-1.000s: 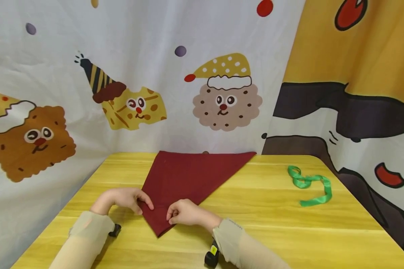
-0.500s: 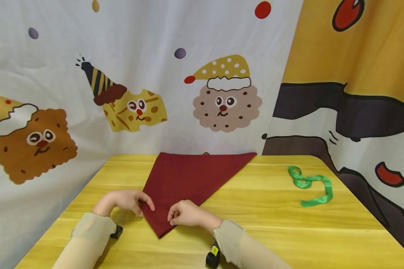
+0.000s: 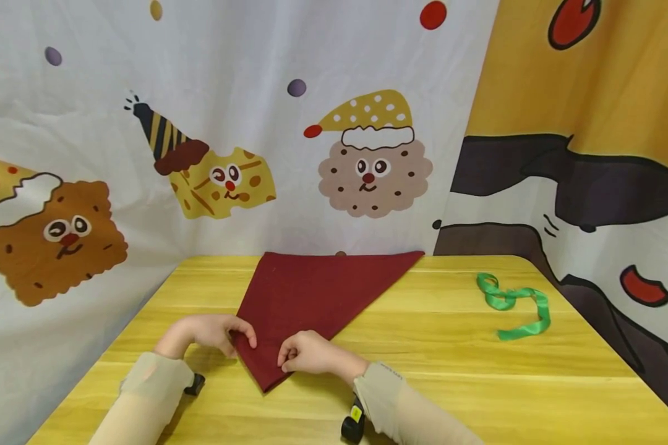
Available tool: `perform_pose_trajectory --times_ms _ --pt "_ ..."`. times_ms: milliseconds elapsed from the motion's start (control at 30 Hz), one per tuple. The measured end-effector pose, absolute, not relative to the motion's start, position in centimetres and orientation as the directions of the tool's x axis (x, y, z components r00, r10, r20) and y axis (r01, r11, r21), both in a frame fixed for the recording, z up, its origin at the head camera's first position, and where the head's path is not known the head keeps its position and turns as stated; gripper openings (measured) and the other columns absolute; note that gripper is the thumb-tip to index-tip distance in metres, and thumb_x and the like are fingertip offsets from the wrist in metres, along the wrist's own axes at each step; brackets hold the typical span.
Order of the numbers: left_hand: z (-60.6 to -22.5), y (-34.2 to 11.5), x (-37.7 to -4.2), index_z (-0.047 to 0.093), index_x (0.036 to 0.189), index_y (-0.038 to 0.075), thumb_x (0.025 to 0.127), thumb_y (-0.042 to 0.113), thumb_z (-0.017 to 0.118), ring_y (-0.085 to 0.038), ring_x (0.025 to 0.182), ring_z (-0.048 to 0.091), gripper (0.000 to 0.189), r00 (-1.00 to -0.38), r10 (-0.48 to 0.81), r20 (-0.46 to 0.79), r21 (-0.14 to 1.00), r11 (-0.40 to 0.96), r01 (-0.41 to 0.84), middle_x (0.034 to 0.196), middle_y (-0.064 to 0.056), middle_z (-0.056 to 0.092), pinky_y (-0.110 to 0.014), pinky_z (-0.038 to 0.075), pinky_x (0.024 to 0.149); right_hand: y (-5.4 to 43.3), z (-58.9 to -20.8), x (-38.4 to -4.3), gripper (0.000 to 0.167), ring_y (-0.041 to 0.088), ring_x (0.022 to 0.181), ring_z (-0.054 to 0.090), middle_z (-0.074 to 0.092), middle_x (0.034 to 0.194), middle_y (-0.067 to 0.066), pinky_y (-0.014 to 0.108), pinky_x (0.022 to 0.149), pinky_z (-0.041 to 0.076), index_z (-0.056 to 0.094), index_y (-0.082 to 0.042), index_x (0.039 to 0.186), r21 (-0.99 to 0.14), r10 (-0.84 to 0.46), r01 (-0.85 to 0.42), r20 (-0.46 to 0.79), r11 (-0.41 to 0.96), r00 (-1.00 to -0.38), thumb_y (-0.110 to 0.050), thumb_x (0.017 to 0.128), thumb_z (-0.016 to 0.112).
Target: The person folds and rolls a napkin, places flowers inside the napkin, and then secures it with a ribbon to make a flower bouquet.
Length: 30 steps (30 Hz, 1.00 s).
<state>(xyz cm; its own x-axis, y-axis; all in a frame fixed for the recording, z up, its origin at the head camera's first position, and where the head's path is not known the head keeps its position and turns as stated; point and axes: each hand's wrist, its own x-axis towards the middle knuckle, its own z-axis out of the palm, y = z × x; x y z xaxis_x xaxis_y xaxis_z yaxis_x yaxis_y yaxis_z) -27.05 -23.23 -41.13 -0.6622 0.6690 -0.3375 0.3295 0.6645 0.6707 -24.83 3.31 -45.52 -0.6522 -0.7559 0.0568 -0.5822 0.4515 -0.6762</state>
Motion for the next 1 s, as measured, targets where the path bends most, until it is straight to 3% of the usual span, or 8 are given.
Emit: perform_pose_trajectory --times_ms 233,600,1000 --pt "-40.92 -23.27 -26.91 0.067 0.100 0.015 0.077 -0.005 0.073 -0.021 0.100 0.045 0.031 -0.667 0.664 -0.338 0.674 0.665 0.320 0.107 0.003 0.057 -0.038 0.039 0.085 3.19 -45.44 -24.77 0.008 -0.004 0.060 0.046 0.054 0.065 -0.017 0.015 0.058 0.040 0.071 -0.018 0.081 -0.669 -0.763 -0.593 0.060 0.449 -0.644 -0.011 0.083 0.073" --pt "-40.84 -23.04 -26.88 0.067 0.099 0.013 0.077 -0.006 0.072 -0.022 0.095 0.045 0.030 -0.672 0.664 -0.327 0.686 0.656 0.315 0.105 0.000 0.057 -0.034 0.042 0.076 3.25 -45.47 -24.73 0.008 -0.004 0.059 0.046 0.054 0.064 -0.016 0.015 0.058 0.040 0.071 -0.019 0.081 -0.677 -0.748 -0.572 0.048 0.463 -0.662 -0.011 0.083 0.073" --pt "-41.11 -23.02 -27.07 0.067 0.097 0.013 0.078 -0.004 0.073 -0.022 0.093 0.046 0.027 -0.672 0.677 -0.299 0.692 0.639 0.335 0.101 0.000 0.058 -0.035 0.041 0.077 3.33 -45.56 -24.76 0.007 -0.004 0.059 0.046 0.055 0.063 -0.018 0.015 0.058 0.040 0.070 -0.020 0.080 -0.685 -0.741 -0.558 0.040 0.468 -0.671 -0.016 0.084 0.072"
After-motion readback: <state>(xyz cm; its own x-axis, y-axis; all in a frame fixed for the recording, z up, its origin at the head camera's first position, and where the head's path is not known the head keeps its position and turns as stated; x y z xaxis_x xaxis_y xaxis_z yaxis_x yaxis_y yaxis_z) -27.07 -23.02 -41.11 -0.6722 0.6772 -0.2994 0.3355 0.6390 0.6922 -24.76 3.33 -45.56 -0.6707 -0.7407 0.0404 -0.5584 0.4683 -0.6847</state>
